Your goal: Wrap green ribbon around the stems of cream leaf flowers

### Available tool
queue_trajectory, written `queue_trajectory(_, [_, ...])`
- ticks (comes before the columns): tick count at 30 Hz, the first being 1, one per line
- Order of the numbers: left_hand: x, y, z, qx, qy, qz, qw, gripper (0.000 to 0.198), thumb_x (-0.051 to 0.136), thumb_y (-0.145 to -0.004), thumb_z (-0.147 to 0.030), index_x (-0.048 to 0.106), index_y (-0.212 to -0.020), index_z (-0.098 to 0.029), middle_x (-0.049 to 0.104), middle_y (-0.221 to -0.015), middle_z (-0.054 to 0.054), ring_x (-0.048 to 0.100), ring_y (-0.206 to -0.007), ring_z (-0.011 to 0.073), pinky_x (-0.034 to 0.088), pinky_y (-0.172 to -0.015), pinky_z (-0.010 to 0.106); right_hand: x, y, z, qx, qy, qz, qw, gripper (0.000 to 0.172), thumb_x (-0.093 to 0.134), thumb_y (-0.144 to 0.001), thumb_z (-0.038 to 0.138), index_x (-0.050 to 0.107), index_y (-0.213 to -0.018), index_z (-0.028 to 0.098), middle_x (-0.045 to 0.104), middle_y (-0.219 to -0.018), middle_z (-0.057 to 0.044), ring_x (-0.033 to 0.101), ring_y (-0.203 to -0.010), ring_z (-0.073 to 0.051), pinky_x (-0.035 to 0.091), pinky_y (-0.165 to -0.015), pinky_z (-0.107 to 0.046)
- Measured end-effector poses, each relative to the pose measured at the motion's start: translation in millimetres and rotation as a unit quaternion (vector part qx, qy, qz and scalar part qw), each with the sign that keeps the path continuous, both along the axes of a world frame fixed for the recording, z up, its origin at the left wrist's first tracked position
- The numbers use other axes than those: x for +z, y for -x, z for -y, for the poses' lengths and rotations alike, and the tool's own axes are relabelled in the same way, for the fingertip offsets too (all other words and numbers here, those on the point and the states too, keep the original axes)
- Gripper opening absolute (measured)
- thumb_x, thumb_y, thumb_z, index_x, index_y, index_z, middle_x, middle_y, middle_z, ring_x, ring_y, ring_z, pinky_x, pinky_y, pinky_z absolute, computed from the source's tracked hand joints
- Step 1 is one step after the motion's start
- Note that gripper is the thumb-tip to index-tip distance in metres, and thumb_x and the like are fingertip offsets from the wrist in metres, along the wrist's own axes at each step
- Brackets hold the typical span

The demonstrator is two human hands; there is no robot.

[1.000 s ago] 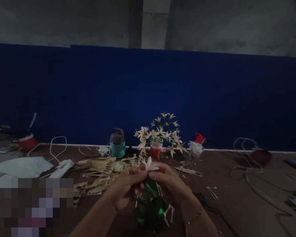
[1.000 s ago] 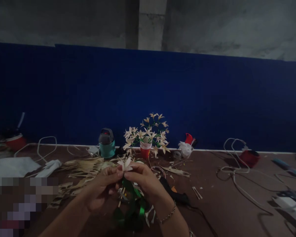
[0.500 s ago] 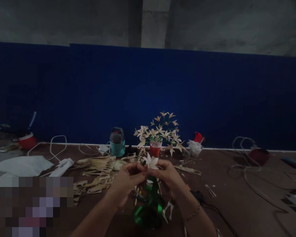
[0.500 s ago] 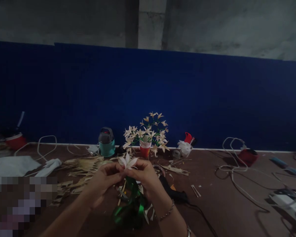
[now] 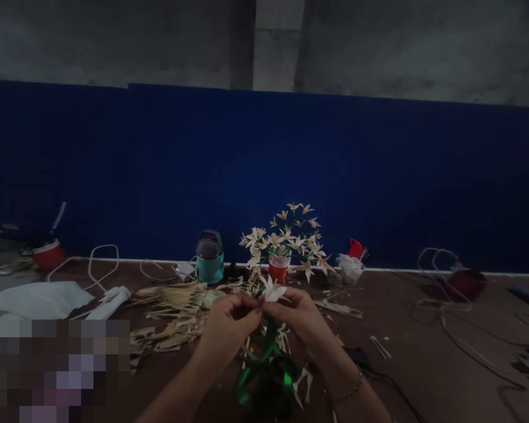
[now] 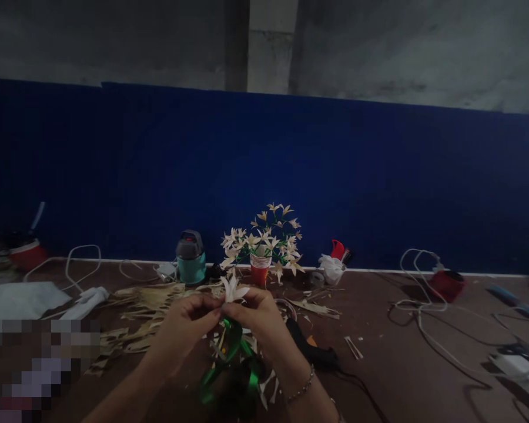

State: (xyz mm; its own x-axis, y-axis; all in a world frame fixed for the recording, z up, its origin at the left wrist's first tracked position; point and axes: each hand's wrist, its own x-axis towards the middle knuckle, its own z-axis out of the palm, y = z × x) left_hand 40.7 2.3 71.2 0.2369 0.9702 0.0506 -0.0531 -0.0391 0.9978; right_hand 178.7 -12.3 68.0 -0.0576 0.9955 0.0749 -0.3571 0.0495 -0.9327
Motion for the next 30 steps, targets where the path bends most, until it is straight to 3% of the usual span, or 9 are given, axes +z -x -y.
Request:
queue_trajectory(7, [-2.8, 3.3, -1.3, -0.082, 0.055, 0.025, 0.995, 0.019, 0.064, -0.061, -0.021, 0.061, -0.078, -0.013, 0.056, -0.051, -0.003, 0.048, -0.045, 0.0087, 0.037, -0.045, 0.019, 1.0, 1.7, -1.8, -0.045, 0.031, 0.000, 0.998, 0.022, 0.078, -0.052, 0.027, 0.067, -0.064, 0.013, 0.062, -0.058, 0.000, 0.054, -0.052, -0.011, 0.043, -0.053, -0.023])
queue_trajectory(12, [-3.8, 6.3, -1.5, -0.097, 0.059, 0.038, 0.993, 0.030, 0.065, -0.062, -0.020, 0.056, -0.090, -0.014, 0.061, -0.064, 0.000, 0.056, -0.056, 0.0114, 0.043, -0.054, 0.022, -1.8, 0.6, -2.0, -0.077, 0.038, 0.002, 0.996, 0.024, 0.077, -0.055, 0.029, 0.066, -0.069, 0.013, 0.064, -0.064, -0.003, 0.057, -0.058, -0.015, 0.045, -0.055, -0.026])
queue_trajectory(15, [-0.4, 7.1, 0.1, -0.073, 0.050, 0.035, 0.995, 0.026, 0.062, -0.067, -0.024, 0.057, -0.090, -0.014, 0.060, -0.063, 0.000, 0.055, -0.056, 0.0112, 0.043, -0.053, 0.021, -0.6, -0.6, -1.0, -0.086, 0.031, 0.005, 0.996, 0.024, 0.076, -0.056, 0.029, 0.066, -0.070, 0.013, 0.064, -0.065, -0.003, 0.057, -0.058, -0.014, 0.047, -0.056, -0.026])
queue_trajectory(20, [-2.7, 4.6, 0.1, -0.014, -0.049, -0.008, 0.999, 0.018, 0.061, -0.069, -0.026, 0.059, -0.082, -0.014, 0.062, -0.067, 0.002, 0.057, -0.061, 0.0142, 0.045, -0.057, 0.024, -0.4, -1.6, -0.9, -0.096, 0.019, 0.021, 0.995, 0.020, 0.075, -0.058, 0.029, 0.067, -0.070, 0.015, 0.064, -0.067, -0.001, 0.056, -0.062, -0.013, 0.046, -0.061, -0.026])
queue_trajectory(24, [-7.3, 2.5, 0.3, 0.018, -0.128, -0.056, 0.990, 0.011, 0.058, -0.071, -0.024, 0.061, -0.078, -0.016, 0.064, -0.074, 0.004, 0.059, -0.067, 0.0168, 0.046, -0.063, 0.026, 2.2, -0.6, -0.6, -0.112, -0.002, 0.044, 0.993, 0.018, 0.074, -0.059, 0.028, 0.067, -0.069, 0.015, 0.065, -0.068, -0.001, 0.056, -0.064, -0.013, 0.044, -0.063, -0.024])
queue_trajectory(30, [-6.2, 1.7, 2.6, 0.063, -0.184, -0.100, 0.976, 0.012, 0.055, -0.074, -0.026, 0.063, -0.076, -0.017, 0.064, -0.073, 0.003, 0.058, -0.066, 0.0163, 0.044, -0.060, 0.024, 8.8, 3.6, 1.6, -0.132, 0.016, 0.063, 0.989, 0.024, 0.075, -0.054, 0.031, 0.066, -0.070, 0.015, 0.065, -0.068, -0.003, 0.057, -0.066, -0.016, 0.044, -0.064, -0.026])
